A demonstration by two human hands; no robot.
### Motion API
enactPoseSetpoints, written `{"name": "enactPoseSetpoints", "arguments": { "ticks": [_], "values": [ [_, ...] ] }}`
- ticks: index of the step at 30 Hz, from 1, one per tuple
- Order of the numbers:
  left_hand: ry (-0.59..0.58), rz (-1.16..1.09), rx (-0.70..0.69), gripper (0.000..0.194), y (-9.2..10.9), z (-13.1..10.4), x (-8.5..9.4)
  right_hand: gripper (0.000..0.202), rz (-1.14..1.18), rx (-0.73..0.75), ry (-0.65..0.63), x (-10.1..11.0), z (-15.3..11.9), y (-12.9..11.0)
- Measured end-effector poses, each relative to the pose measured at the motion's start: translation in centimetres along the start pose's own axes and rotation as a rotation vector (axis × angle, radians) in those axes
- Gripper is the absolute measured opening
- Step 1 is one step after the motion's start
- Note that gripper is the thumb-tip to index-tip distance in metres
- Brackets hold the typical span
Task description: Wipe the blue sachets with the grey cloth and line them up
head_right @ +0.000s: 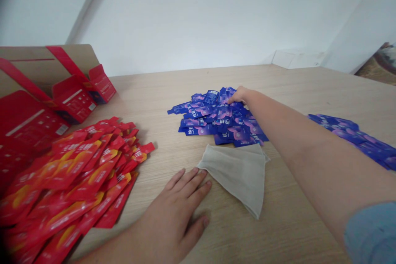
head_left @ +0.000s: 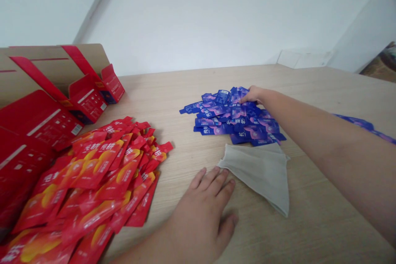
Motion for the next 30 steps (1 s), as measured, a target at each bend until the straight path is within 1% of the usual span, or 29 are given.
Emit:
{"name": "enactPoseSetpoints", "arguments": {
  "ticks": [2, 4, 8, 9, 11, 12, 15, 16, 18, 22, 24, 27, 30],
  "values": [
    [0.030, -0.018, -0.008, 0.067, 0.0, -0.1, 0.0, 0.040, -0.070, 0.027, 0.056, 0.5, -0.1, -0.5],
    [0.051, -0.033, -0.013, 0.063, -0.1, -0.2, 0.0, 0.045, -0.138, 0.098, 0.107, 1.0, -0.5, -1.2],
    [0.065, -0.038, -0.018, 0.064, -0.1, -0.2, -0.1, 0.070, -0.241, 0.344, 0.173, 1.5, -2.5, -3.1],
    [0.067, -0.036, -0.021, 0.064, -0.1, -0.2, -0.1, 0.072, -0.264, 0.412, 0.175, 1.4, -3.2, -3.6],
    [0.067, -0.033, -0.027, 0.063, 0.0, -0.2, -0.2, 0.068, -0.307, 0.538, 0.145, 0.7, -4.5, -4.2],
    [0.066, -0.032, -0.028, 0.063, 0.0, -0.2, -0.2, 0.066, -0.327, 0.591, 0.107, 0.2, -5.0, -4.5],
    [0.066, -0.029, -0.030, 0.063, 0.0, -0.2, -0.2, 0.065, -0.363, 0.697, -0.050, -1.3, -5.8, -4.7],
    [0.065, -0.029, -0.030, 0.063, 0.0, -0.2, -0.3, 0.065, -0.364, 0.712, -0.089, -1.6, -5.8, -4.7],
    [0.066, -0.028, -0.026, 0.064, 0.0, -0.2, -0.3, 0.064, -0.349, 0.714, -0.110, -1.6, -5.4, -4.5],
    [0.069, -0.024, -0.027, 0.063, 0.0, -0.2, -0.3, 0.064, -0.308, 0.666, -0.044, -1.4, -3.7, -4.1],
    [0.071, -0.021, -0.028, 0.063, 0.0, -0.2, -0.3, 0.057, -0.295, 0.632, -0.059, -2.0, -2.8, -4.0],
    [0.064, -0.019, -0.025, 0.064, 0.0, -0.2, -0.2, 0.041, -0.284, 0.578, -0.116, -3.4, -1.5, -4.0],
    [0.063, -0.020, -0.023, 0.065, 0.1, -0.2, -0.1, 0.038, -0.276, 0.518, -0.128, -4.1, -0.8, -4.0]
  ]
}}
Point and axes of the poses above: each hand's wrist, its own z-axis towards the middle knuckle, its own x-axis out of the back of the hand, y = z × x, the point moved 4 cm from there along z, towards the middle knuckle, and after that the axes turned 1 degree about -y, right-handed, at the moved point
